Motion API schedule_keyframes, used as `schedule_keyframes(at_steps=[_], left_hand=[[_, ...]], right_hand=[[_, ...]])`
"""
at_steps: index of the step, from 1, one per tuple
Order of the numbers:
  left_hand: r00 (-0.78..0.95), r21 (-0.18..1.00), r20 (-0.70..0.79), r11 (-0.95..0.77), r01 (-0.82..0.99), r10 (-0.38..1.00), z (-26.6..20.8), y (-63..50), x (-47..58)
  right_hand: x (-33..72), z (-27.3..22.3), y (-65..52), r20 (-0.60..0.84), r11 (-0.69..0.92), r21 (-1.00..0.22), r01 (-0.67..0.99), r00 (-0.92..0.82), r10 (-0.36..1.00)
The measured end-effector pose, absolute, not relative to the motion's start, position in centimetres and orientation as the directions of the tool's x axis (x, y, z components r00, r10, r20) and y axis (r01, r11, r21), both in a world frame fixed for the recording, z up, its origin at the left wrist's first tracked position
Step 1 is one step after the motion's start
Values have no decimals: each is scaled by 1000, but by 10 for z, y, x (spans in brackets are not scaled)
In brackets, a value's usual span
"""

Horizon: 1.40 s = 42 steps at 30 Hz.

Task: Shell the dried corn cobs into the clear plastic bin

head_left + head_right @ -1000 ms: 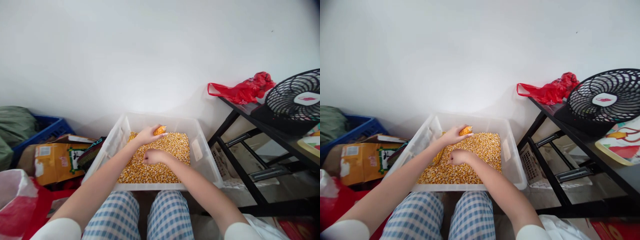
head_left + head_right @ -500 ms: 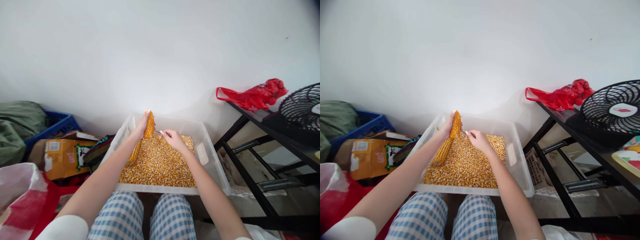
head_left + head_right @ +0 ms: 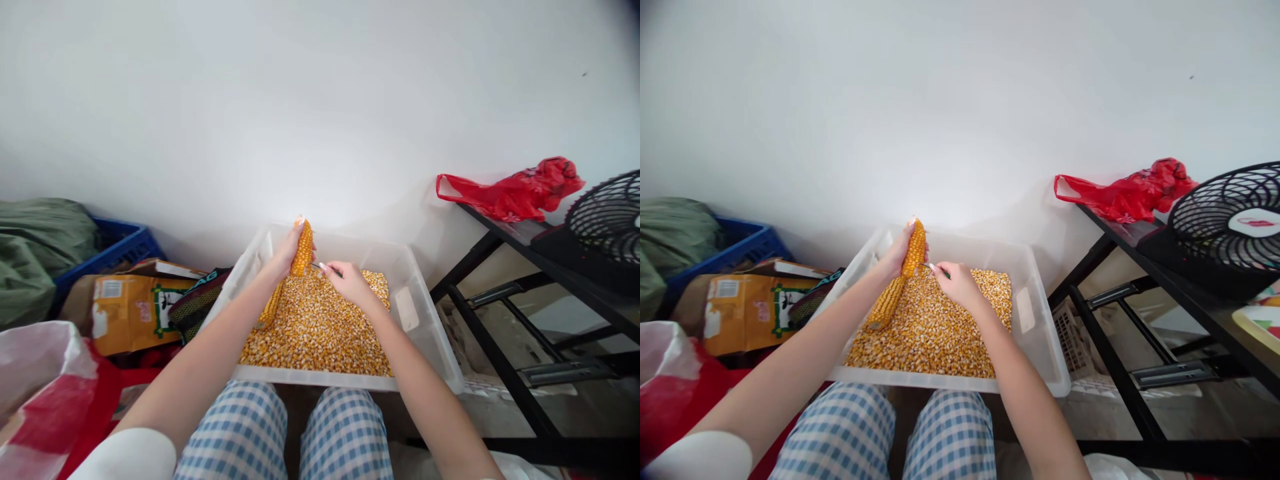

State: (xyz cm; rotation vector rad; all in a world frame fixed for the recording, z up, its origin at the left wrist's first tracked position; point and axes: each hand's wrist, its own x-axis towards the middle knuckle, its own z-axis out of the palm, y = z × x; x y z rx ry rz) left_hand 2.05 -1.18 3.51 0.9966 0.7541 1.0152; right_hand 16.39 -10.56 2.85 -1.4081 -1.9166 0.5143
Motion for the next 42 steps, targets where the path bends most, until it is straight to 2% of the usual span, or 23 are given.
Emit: schedule_keyframes(at_steps=[8, 20, 28, 36, 42], left_hand=[[357, 942, -18, 136, -308, 934, 34, -13, 19], [349, 970, 70, 17, -241, 935, 34, -25, 25], [376, 978, 81, -1, -208, 923, 33, -31, 30], [366, 968, 249, -219, -122, 896, 45, -39, 27], [387, 910, 346, -407, 84, 854, 48, -42, 24]], right_hand=[[163, 26, -105, 292, 334, -670, 663, -178, 940], [163, 18, -104, 272, 326, -740, 588, -182, 945], [161, 18, -102, 216, 303, -797, 522, -221, 951], [166, 31, -106, 140, 285, -789, 544, -292, 946], [167, 30, -106, 108, 284, -781, 556, -327, 939]])
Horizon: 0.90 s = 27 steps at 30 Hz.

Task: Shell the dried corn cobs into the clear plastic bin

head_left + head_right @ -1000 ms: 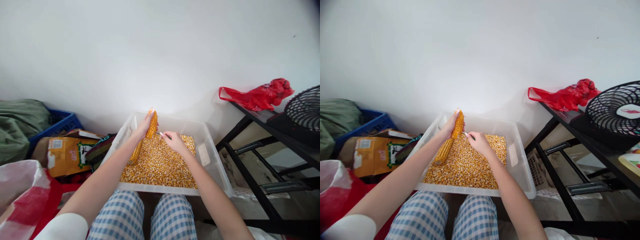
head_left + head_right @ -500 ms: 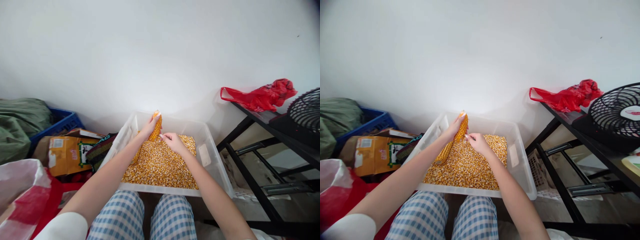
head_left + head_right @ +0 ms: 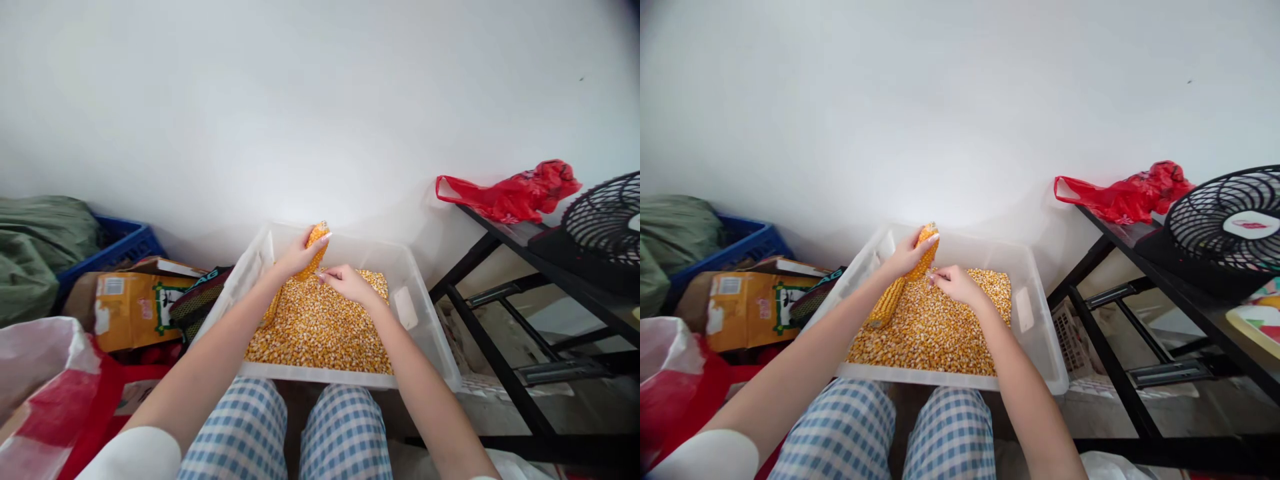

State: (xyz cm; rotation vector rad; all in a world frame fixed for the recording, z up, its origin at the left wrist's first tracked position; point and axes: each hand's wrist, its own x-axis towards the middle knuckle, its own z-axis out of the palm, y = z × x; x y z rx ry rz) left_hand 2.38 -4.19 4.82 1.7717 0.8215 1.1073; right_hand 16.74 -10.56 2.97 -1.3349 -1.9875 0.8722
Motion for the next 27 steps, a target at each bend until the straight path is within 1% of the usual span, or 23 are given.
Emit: schedule_keyframes(at_steps=[3, 5, 8, 9, 10, 12, 14, 16, 17, 18, 20, 22, 24, 27], left_hand=[[386, 827, 430, -528, 193, 816, 49, -42, 22], [435, 767, 451, -588, 257, 779, 47, -43, 22], [592, 682, 379, -647, 341, 711, 39, -45, 23], [614, 672, 353, -648, 358, 706, 36, -44, 24], [601, 680, 348, -635, 366, 720, 33, -43, 25], [488, 753, 381, -570, 329, 785, 29, -37, 25], [370, 872, 349, -443, 209, 861, 27, -29, 24], [300, 967, 226, -252, 47, 927, 28, -20, 21], [283, 988, 153, -151, -31, 947, 29, -17, 20], [277, 993, 88, -63, -97, 957, 30, -13, 18], [286, 980, 1, 56, -191, 958, 31, -8, 16], [310, 962, -38, 119, -244, 950, 33, -6, 15], [339, 956, -42, 137, -259, 940, 33, -7, 15], [381, 975, 12, 74, -210, 924, 33, -12, 17]], right_hand=[[169, 29, -105, 103, 290, -769, 570, -337, 936], [170, 27, -104, 100, 302, -752, 586, -352, 931], [170, 22, -103, 86, 338, -712, 615, -401, 912], [170, 20, -103, 70, 341, -696, 632, -413, 908], [170, 18, -102, 49, 338, -681, 650, -419, 907], [170, 17, -102, 21, 320, -653, 687, -405, 914], [170, 19, -102, 39, 314, -640, 701, -379, 925], [170, 21, -102, 99, 319, -652, 688, -339, 935], [170, 23, -102, 133, 319, -666, 674, -314, 940], [169, 24, -102, 164, 318, -683, 657, -287, 944], [168, 25, -102, 213, 315, -712, 627, -235, 949], [166, 24, -102, 235, 308, -728, 613, -200, 951], [164, 24, -103, 242, 309, -729, 610, -192, 951], [162, 25, -105, 244, 342, -721, 603, -241, 939]])
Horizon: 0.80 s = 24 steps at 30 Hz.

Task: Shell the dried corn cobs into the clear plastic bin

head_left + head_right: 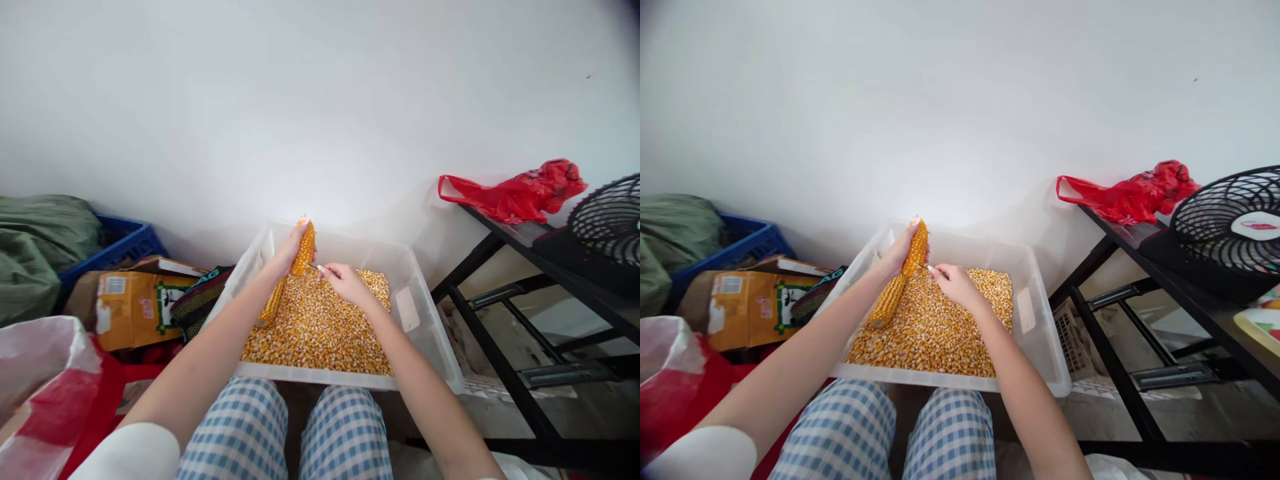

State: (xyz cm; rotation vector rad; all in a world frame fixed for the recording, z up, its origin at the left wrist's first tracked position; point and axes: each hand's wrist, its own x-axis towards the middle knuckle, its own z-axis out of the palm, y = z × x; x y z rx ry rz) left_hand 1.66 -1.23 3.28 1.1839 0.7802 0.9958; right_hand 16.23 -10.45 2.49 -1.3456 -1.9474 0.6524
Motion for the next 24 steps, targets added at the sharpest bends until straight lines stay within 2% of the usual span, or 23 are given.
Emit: schedule_keyframes(at_steps=[4, 7, 9, 15, 17, 20, 21, 22, 24], left_hand=[[467, 983, 160, -183, 4, 870, 30, -24, 22], [548, 900, 282, -415, 134, 788, 28, -30, 27], [555, 858, 307, -477, 190, 773, 26, -31, 28], [532, 834, 325, -502, 230, 782, 22, -33, 32], [527, 847, 326, -490, 205, 785, 23, -35, 34], [441, 922, 296, -375, 102, 847, 28, -36, 34], [404, 947, 270, -318, 54, 874, 30, -35, 33], [381, 962, 251, -275, 7, 890, 32, -33, 31], [351, 976, 215, -204, -70, 911, 35, -27, 26]], right_hand=[[165, 27, -106, 136, 344, -670, 657, -347, 928], [167, 28, -106, 51, 338, -610, 716, -390, 920], [169, 30, -106, 27, 340, -586, 735, -402, 915], [171, 29, -104, -3, 333, -534, 777, -396, 918], [168, 20, -103, -77, 326, -490, 809, -413, 907], [161, 0, -102, -321, 309, -342, 888, -419, 849], [159, -5, -101, -356, 334, -360, 871, -460, 813], [159, -8, -100, -353, 345, -394, 852, -487, 799], [162, -5, -96, -207, 330, -472, 818, -466, 860]])
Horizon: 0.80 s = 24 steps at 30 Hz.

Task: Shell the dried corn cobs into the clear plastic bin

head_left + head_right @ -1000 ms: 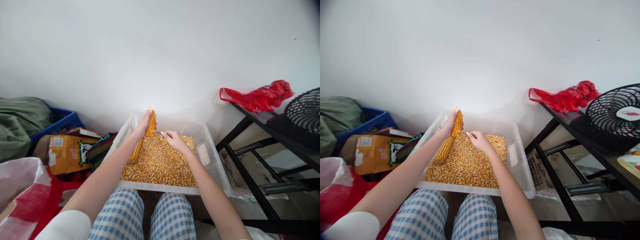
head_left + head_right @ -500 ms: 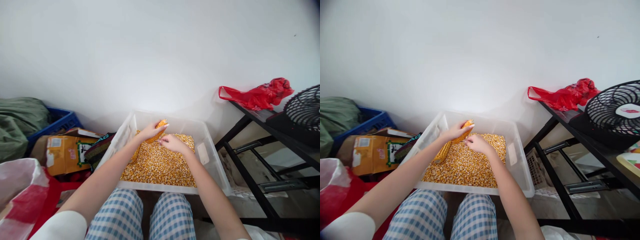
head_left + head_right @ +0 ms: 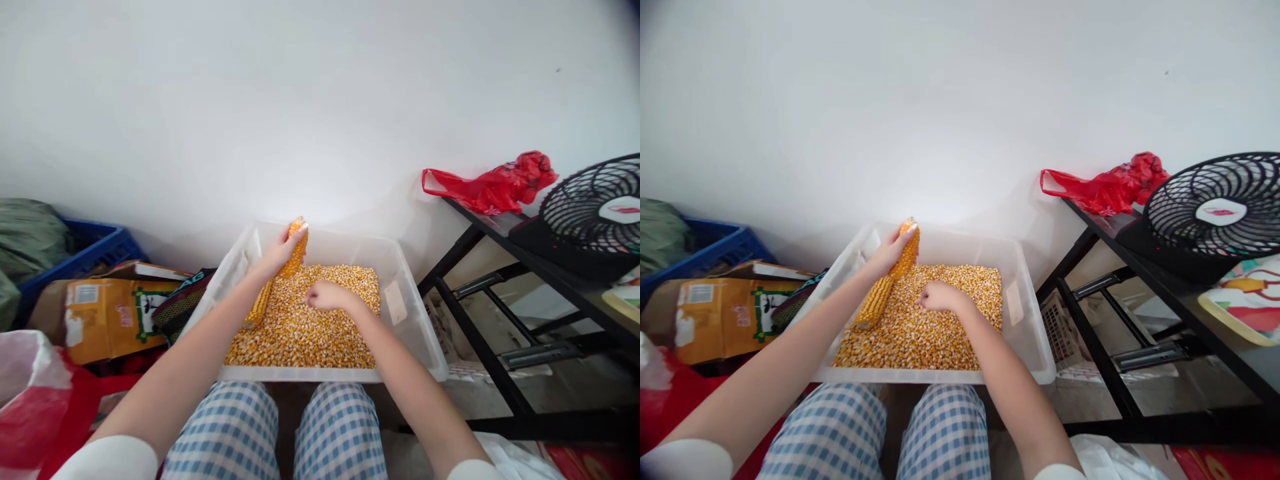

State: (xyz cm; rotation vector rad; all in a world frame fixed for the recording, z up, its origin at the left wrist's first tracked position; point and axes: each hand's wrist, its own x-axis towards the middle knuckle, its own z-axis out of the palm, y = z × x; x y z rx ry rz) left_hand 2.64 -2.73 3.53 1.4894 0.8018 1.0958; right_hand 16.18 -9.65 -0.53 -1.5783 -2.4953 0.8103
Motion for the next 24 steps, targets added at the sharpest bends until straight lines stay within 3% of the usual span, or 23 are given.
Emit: schedule_keyframes(at_steps=[3, 6, 14, 24], left_hand=[[297, 981, 136, -88, -171, 945, 36, -18, 21], [268, 967, 56, 15, -253, 962, 34, -11, 18], [326, 942, 33, 79, -325, 945, 35, -10, 15], [342, 945, 43, 73, -319, 939, 37, -9, 15]], right_hand=[[172, 11, -94, 45, 270, -596, 756, -304, 951], [177, 26, -96, 176, 239, -709, 663, -162, 971], [162, 26, -105, 235, 336, -741, 582, -244, 941], [161, 30, -108, 240, 327, -745, 581, -223, 945]])
